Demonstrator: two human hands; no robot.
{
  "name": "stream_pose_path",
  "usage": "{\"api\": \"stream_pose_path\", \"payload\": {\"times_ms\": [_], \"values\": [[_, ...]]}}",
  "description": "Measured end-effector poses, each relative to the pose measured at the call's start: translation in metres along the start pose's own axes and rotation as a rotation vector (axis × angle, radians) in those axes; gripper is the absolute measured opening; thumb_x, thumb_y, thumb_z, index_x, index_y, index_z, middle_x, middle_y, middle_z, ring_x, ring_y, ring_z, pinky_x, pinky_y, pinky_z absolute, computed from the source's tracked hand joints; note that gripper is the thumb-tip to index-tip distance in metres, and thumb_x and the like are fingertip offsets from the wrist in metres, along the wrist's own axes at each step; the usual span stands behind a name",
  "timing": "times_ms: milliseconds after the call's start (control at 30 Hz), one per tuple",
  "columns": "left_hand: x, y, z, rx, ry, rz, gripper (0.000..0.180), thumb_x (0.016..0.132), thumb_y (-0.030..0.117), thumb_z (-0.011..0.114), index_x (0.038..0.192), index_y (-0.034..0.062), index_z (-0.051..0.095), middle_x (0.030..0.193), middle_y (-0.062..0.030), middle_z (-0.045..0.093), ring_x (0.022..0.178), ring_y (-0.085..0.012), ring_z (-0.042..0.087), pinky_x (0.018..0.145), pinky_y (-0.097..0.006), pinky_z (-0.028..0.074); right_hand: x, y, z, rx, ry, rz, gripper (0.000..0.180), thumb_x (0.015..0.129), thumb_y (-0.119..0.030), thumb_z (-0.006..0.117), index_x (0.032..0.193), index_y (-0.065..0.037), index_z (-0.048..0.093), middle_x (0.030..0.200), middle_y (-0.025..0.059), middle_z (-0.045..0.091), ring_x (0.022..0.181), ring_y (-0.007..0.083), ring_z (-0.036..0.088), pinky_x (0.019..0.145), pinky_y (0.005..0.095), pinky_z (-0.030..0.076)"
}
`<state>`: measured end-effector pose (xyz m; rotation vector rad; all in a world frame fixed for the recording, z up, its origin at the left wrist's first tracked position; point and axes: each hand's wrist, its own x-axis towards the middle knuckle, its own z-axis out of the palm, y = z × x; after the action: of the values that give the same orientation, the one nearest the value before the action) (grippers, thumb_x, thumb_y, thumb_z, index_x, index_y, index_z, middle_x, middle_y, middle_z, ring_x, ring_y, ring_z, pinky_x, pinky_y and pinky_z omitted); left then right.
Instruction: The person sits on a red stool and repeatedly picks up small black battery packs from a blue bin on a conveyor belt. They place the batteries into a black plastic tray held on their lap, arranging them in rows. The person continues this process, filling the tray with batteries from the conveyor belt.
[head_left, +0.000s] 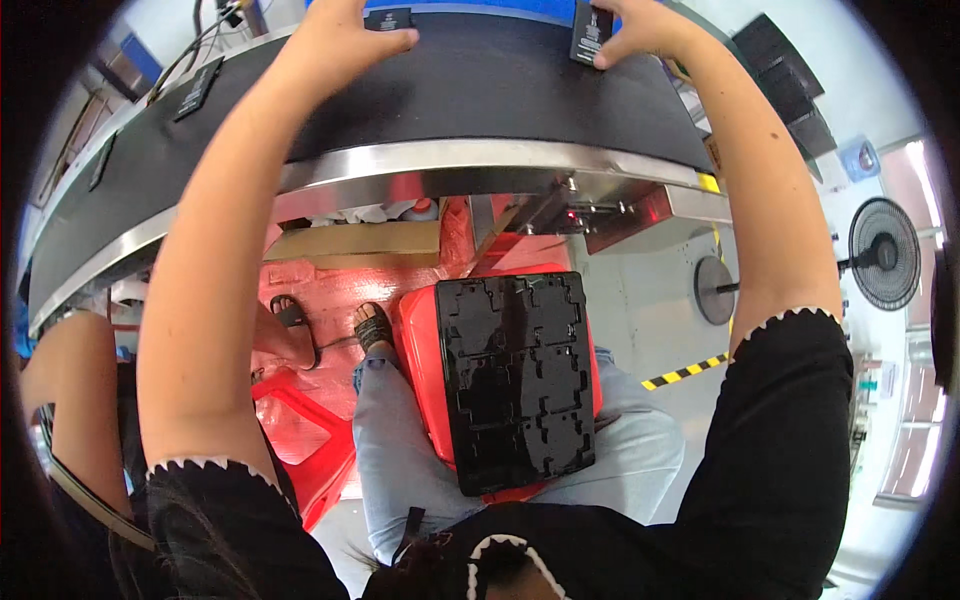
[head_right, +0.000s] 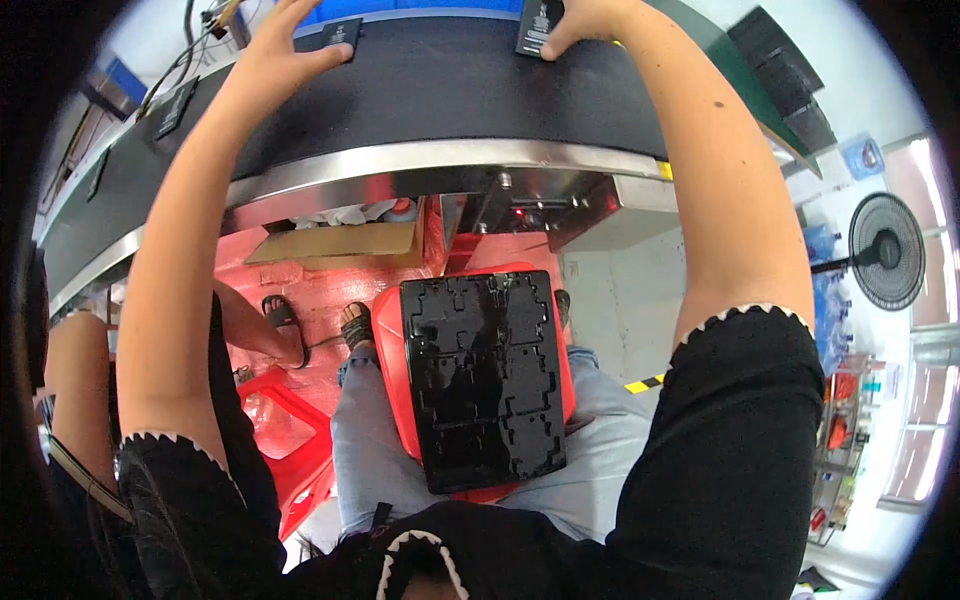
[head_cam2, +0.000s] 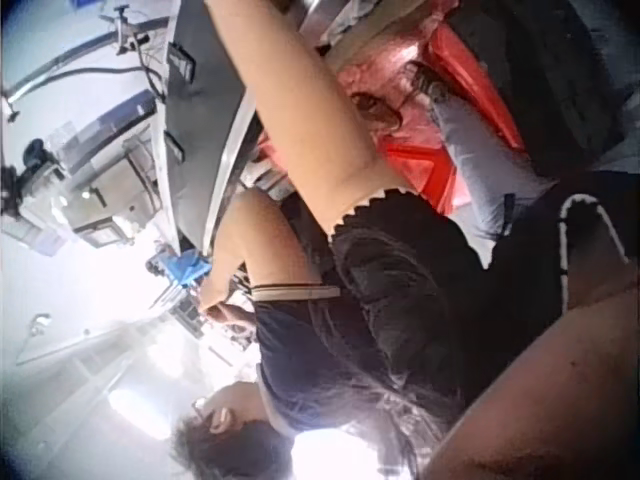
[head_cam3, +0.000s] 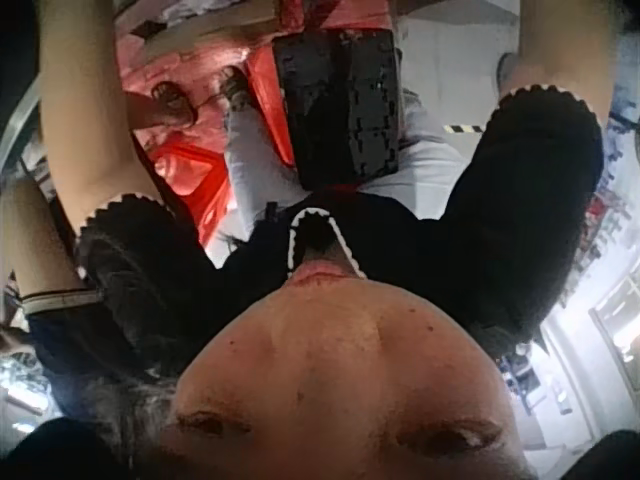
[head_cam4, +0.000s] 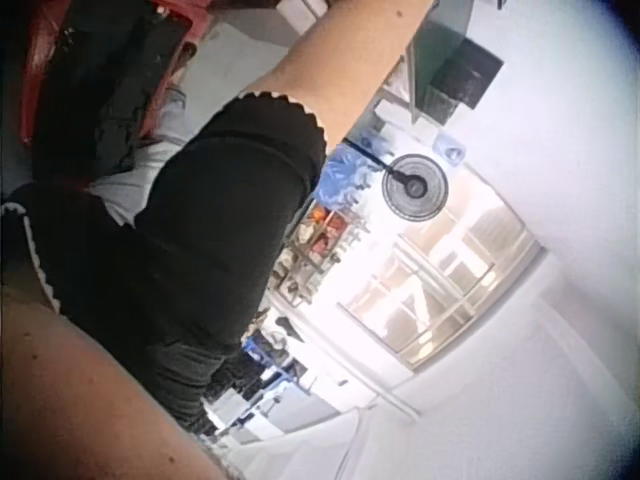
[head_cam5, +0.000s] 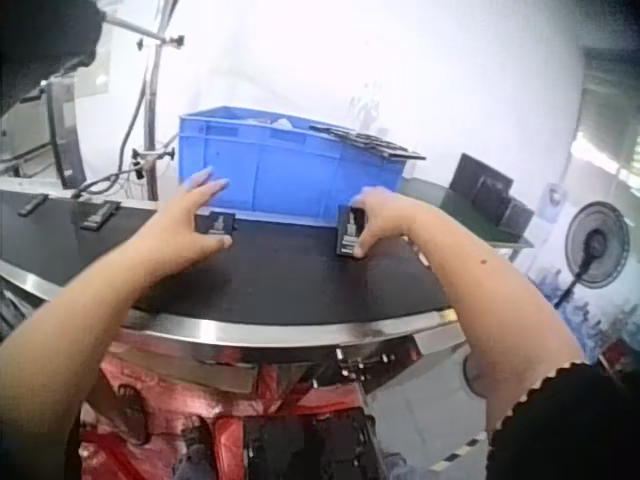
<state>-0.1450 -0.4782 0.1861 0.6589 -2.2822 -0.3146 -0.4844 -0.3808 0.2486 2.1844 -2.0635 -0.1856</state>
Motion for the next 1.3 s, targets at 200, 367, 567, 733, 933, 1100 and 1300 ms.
{"api": "stream_pose_path", "payload": {"times_ms": [200, 367, 567, 733, 933, 1100, 1300], "values": [[0.07, -0.011, 0.035, -0.11, -0.681, -0.23, 0.082, 0.073, 0.036, 0.081, 0.144, 0.0151, 0.045, 0.125, -0.0113, 0.059, 0.114, -0.0247, 0.053, 0.101, -0.036, 0.038, -0.112, -0.043, -0.035, 0.383, 0.53, 0.108, 0.018, 0.08, -0.011, 0.071, 0.095, -0.001, 0.069, 0.079, 0.007, 0.066, 0.075, 0.0169, 0.061, 0.069, 0.0289, 0.049], [0.052, 0.012, 0.036, -0.115, -0.428, -0.109, 0.086, 0.069, 0.03, 0.084, 0.142, 0.0075, 0.046, 0.128, -0.0138, 0.058, 0.119, -0.0267, 0.053, 0.104, -0.035, 0.038, -0.218, -0.128, -0.011, 0.811, 0.311, 0.146, 0.033, 0.087, -0.02, 0.069, 0.114, -0.001, 0.065, 0.109, 0.0076, 0.067, 0.103, 0.0181, 0.064, 0.09, 0.0306, 0.049], [-0.013, 0.099, 0.045, -0.151, 0.122, 0.043, 0.084, 0.068, 0.029, 0.084, 0.14, 0.005, 0.047, 0.14, -0.0196, 0.048, 0.132, -0.0315, 0.043, 0.112, -0.038, 0.032, -0.229, -0.178, 0.167, 1.112, -0.022, 0.031, 0.032, 0.086, -0.02, 0.066, 0.114, -0.005, 0.067, 0.104, 0.0158, 0.069, 0.098, 0.0297, 0.064, 0.089, 0.0363, 0.049], [-0.117, 0.151, 0.014, -0.016, 0.113, 0.369, 0.076, 0.065, 0.024, 0.085, 0.134, 0.0083, 0.055, 0.131, -0.0121, 0.059, 0.129, -0.0294, 0.048, 0.108, -0.041, 0.035, -0.218, -0.195, 0.259, 0.667, 0.144, 0.137, 0.032, 0.085, -0.023, 0.065, 0.116, -0.017, 0.069, 0.107, 0.0134, 0.064, 0.107, 0.0339, 0.056, 0.093, 0.0438, 0.044], [-0.223, 0.14, 0.071, -0.141, -0.379, 0.134, 0.087, 0.057, 0.015, 0.085, 0.137, 0.0096, 0.05, 0.135, -0.0149, 0.049, 0.127, -0.035, 0.045, 0.108, -0.043, 0.035, -0.216, -0.184, 0.251, 0.804, -0.018, 0.192, 0.028, 0.083, -0.018, 0.067, 0.111, -0.016, 0.072, 0.106, 0.0137, 0.064, 0.108, 0.0343, 0.056, 0.095, 0.0426, 0.045], [-0.26, 0.129, 0.112, -0.039, -0.622, 0.022, 0.087, 0.062, 0.019, 0.083, 0.14, 0.0136, 0.046, 0.139, -0.0101, 0.045, 0.132, -0.0303, 0.04, 0.114, -0.056, 0.023, -0.21, -0.176, 0.252, 1.005, -0.041, 0.056, 0.027, 0.083, -0.012, 0.064, 0.108, -0.005, 0.071, 0.103, 0.0183, 0.068, 0.101, 0.0347, 0.062, 0.092, 0.0419, 0.046], [-0.266, 0.101, 0.128, -0.022, -0.715, 0.037, 0.087, 0.069, 0.036, 0.079, 0.144, 0.0158, 0.041, 0.143, -0.0073, 0.043, 0.136, -0.0277, 0.037, 0.115, -0.059, 0.017, -0.225, -0.214, 0.251, 0.575, 0.172, 0.092, 0.035, 0.08, -0.018, 0.072, 0.115, -0.017, 0.07, 0.106, 0.0108, 0.058, 0.105, 0.0293, 0.056, 0.092, 0.0405, 0.045]]}}
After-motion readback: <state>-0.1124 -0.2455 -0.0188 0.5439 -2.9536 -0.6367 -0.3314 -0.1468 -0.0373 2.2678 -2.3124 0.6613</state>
